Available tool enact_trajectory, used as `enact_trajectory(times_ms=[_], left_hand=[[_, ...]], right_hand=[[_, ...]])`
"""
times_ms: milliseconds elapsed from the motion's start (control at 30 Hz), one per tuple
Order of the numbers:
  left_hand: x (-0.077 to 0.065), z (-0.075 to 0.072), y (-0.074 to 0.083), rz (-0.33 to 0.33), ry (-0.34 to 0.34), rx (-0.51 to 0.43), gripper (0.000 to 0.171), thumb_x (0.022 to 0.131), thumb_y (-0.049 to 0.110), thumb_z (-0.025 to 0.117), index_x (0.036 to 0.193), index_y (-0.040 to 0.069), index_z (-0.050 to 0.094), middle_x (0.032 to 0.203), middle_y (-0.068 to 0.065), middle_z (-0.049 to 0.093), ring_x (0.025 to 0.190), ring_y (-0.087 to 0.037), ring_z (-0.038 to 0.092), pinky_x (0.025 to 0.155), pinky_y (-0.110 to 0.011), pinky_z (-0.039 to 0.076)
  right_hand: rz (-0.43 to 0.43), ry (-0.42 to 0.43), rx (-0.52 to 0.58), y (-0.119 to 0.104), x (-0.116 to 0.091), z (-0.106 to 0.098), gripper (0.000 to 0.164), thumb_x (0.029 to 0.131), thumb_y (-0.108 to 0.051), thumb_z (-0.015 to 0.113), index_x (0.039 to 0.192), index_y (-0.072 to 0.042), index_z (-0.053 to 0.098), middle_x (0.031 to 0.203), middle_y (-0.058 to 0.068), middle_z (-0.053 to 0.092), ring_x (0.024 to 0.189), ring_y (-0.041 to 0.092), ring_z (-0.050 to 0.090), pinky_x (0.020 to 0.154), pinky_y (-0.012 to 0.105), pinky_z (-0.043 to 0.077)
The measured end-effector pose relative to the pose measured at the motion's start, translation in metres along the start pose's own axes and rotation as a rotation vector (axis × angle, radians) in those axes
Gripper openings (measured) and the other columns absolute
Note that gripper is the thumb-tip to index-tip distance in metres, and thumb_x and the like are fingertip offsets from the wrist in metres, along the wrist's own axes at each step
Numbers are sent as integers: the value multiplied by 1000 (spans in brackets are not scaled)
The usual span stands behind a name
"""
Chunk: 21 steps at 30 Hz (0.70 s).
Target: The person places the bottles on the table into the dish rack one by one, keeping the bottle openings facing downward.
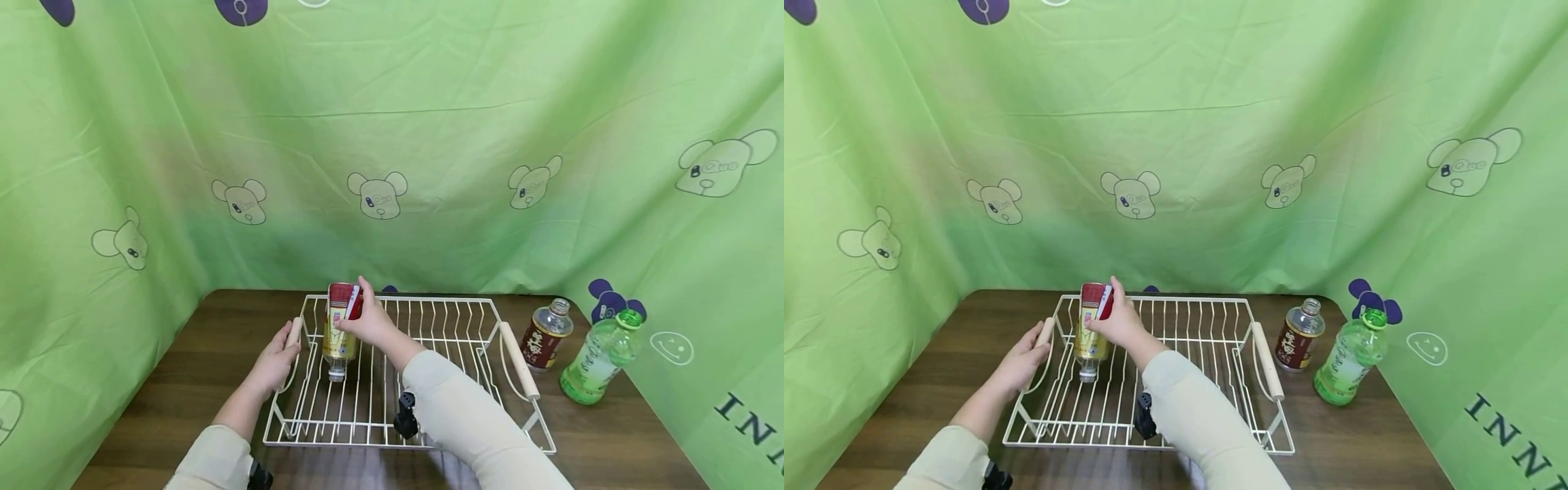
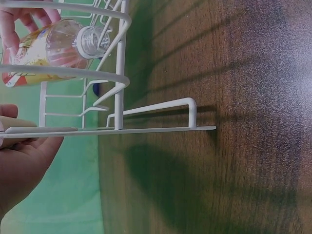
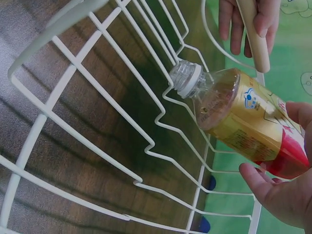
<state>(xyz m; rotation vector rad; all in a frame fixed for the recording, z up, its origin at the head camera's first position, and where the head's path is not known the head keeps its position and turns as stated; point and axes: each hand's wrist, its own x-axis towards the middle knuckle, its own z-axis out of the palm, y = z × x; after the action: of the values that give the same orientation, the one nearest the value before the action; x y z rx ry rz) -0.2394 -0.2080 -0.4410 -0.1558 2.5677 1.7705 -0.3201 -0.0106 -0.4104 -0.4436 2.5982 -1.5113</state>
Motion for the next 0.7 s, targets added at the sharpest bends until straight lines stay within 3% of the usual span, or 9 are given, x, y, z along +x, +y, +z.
enact_trajectory(times_ms=[367,700], left_hand=[[0,-2,-5,-3,-12,-21,64,99,6,41,155,-4,11,160,-29,13,146,-44,17,120,-56,14],[0,-2,-4,-2,-36,-41,64,100,6,40,155,-4,9,161,-28,10,147,-42,13,121,-55,12]], right_hand=[[44,10,-28,-10,-9,-23,103,81,-27,79,158,-19,11,157,26,30,140,44,35,111,58,35],[39,48,9,-3,-19,-64,97,81,-27,78,156,-15,18,153,27,33,138,43,40,109,57,38]])
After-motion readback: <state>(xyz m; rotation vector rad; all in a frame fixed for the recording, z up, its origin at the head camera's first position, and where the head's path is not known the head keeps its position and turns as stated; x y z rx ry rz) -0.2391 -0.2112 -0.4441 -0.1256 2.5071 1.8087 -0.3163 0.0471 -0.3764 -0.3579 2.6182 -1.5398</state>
